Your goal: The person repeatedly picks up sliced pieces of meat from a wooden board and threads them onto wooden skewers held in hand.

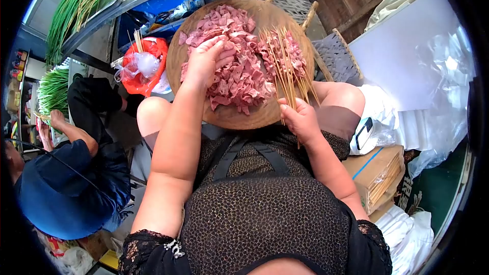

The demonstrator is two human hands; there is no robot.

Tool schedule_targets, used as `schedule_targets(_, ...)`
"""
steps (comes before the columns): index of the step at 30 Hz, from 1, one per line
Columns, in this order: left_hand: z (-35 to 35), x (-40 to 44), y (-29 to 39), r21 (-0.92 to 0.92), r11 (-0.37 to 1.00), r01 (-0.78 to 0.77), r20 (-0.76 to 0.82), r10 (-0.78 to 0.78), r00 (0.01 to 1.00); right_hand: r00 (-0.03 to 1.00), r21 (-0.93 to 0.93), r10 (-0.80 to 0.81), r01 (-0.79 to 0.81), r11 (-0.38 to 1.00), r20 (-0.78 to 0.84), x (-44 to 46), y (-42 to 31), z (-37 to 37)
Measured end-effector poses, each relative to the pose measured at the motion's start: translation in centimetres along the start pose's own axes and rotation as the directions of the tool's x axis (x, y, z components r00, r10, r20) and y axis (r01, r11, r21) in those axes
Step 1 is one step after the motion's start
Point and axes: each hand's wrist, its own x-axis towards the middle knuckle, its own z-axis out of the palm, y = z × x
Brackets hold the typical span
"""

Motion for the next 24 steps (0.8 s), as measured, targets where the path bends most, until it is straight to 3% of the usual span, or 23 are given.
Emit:
schedule_targets(8,-0.1,-0.5,0.2,0.015,1.000,-0.019,0.038,0.018,0.999,1.000,-0.018,-0.021,0.021,1.000,0.014,0.1,0.7,-0.5)
schedule_targets(10,-0.1,-0.5,0.6,0.027,0.999,-0.027,0.055,0.026,0.998,0.999,-0.108,-0.023,0.026,0.994,0.028,0.1,0.1,-0.9)
schedule_targets(18,0.5,-1.6,1.3,0.106,0.989,0.102,0.110,-0.114,0.987,0.998,-0.128,-0.011,0.019,0.992,0.063,0.0,-0.9,-1.9)
schedule_targets(24,0.7,-2.1,1.4,0.138,0.985,0.107,0.164,-0.130,0.978,0.999,-0.117,0.010,-0.005,0.993,0.045,0.2,-1.0,-1.4)
